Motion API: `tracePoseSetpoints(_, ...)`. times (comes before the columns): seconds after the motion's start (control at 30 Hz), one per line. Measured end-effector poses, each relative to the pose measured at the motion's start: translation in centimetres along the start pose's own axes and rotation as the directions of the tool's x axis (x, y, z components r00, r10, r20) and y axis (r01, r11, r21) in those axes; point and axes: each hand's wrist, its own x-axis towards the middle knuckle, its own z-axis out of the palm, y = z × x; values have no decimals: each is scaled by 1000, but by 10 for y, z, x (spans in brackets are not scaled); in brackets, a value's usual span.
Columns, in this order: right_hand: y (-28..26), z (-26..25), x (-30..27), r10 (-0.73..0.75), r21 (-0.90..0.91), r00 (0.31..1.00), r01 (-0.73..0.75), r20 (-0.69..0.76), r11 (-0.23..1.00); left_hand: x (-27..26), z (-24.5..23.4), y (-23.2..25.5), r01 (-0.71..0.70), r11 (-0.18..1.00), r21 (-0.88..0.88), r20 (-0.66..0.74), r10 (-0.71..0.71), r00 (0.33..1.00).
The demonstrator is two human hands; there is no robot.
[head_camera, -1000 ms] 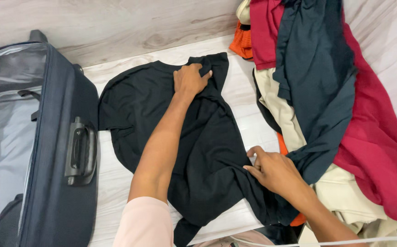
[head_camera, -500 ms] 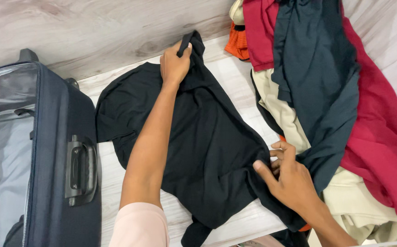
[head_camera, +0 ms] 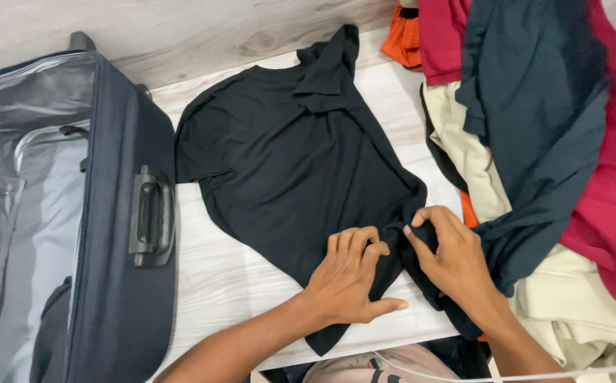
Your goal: The person folds two black t-shirts on a table next to an open suitcase. They smooth each shirt, fold the sleeves and sides, then fold the garment in half and place it into the suitcase. The second shirt is folded similarly and placed on top of the first.
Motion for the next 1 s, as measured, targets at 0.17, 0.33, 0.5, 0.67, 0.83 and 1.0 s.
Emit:
tracePoseSetpoints(0.17, 5, -8, 0, -102, 54, 984, 110, -145, 992, -45, -10, -8, 73, 996, 52, -114, -67, 991)
tracePoseSetpoints(0.33, 15, -20, -16, 22, 171, 971, 19, -237, 985, -75, -32, -18, -147, 989, -12, -61, 146, 987)
tracePoseSetpoints(0.5, 4, -29, -37, 239, 149, 946, -209, -222, 966, -76, -54, 3, 64, 982, -180, 68, -52, 996)
tracePoseSetpoints(0.67, -12, -36, -50, 81, 173, 965, -38, -249, 984, -53, -69, -1, 330, 855, -401, 205, -268, 941)
tracePoseSetpoints(0.83, -22, -31, -66, -239, 185, 971, 239, -23, 953, 17, -53, -50, 376, 812, -447, -86, -457, 885)
tracePoseSetpoints(1.0, -31, -18, -86, -281, 51, 897, 281, 342, 958, 90, -24, -96, 278, 960, -42, -94, -280, 955)
